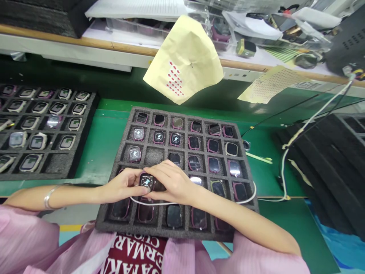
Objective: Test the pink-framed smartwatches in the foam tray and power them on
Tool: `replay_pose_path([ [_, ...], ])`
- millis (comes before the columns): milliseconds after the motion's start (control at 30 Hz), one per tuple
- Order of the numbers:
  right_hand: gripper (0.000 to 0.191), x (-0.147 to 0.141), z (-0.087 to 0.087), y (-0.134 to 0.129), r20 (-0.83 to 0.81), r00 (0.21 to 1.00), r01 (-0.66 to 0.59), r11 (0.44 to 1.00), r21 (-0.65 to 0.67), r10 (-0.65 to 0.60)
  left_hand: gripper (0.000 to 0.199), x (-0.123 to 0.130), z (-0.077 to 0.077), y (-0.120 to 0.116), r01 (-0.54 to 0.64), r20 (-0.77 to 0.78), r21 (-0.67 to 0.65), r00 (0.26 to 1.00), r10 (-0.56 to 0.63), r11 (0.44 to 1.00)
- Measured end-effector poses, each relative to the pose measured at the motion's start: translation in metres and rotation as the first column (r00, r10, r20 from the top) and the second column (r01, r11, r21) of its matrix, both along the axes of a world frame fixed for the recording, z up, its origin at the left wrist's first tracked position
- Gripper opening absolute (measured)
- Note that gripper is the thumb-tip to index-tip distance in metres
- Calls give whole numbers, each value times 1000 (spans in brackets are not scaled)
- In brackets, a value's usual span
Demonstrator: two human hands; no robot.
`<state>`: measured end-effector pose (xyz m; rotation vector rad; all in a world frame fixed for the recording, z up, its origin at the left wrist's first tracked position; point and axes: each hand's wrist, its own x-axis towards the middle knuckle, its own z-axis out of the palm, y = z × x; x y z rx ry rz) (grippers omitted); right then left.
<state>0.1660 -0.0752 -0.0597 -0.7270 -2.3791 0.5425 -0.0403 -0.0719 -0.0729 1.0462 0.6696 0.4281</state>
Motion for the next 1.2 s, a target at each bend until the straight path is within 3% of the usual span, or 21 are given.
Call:
replay_pose_path([
  [100, 52, 1, 6, 2, -8, 1000, -3, 999, -52, 2, 20, 1, 0, -1, -2, -45, 31, 999, 4, 1000],
  [200, 45, 5, 13, 14, -38, 999, -11, 979, -202, 4, 29, 1, 0, -1, 19, -83, 93, 997, -12, 995],
  [300, 37, 8, 9, 33, -82, 988, 100, 951, -291, -129, 38, 1, -2, -1, 91, -92, 94, 992, -82, 991],
  [367, 37, 8, 3, 44, -41, 981, 173, 954, -243, -189, 32, 2, -3, -1, 116, -90, 80, 990, -109, 990],
  [433, 40, 9, -1, 49, 116, 979, 181, 974, -137, -166, 25, 2, -3, 0, 122, -81, 75, 990, -116, 990],
  [567, 44, 20, 12, 44, 389, 912, 143, 990, -1, -131, 25, 3, 2, 3, 113, -61, -12, 992, -114, 993],
  [700, 26, 45, 28, 37, 487, 848, 223, 974, 32, -210, 24, 10, 13, 6, 130, -49, -107, 989, -136, 986],
  [800, 31, 55, 26, 37, 570, 799, 229, 973, 7, -192, 22, 21, 18, 8, 113, -50, -121, 992, -119, 986],
  [1067, 34, 60, 19, 48, 560, 823, 151, 987, -51, -97, 24, 44, 5, 11, 133, -13, -91, 991, -135, 987],
  [1200, 29, 65, 27, 42, 366, 910, 239, 968, -73, -197, 28, 43, 1, 10, 115, -5, -92, 993, -116, 989],
])
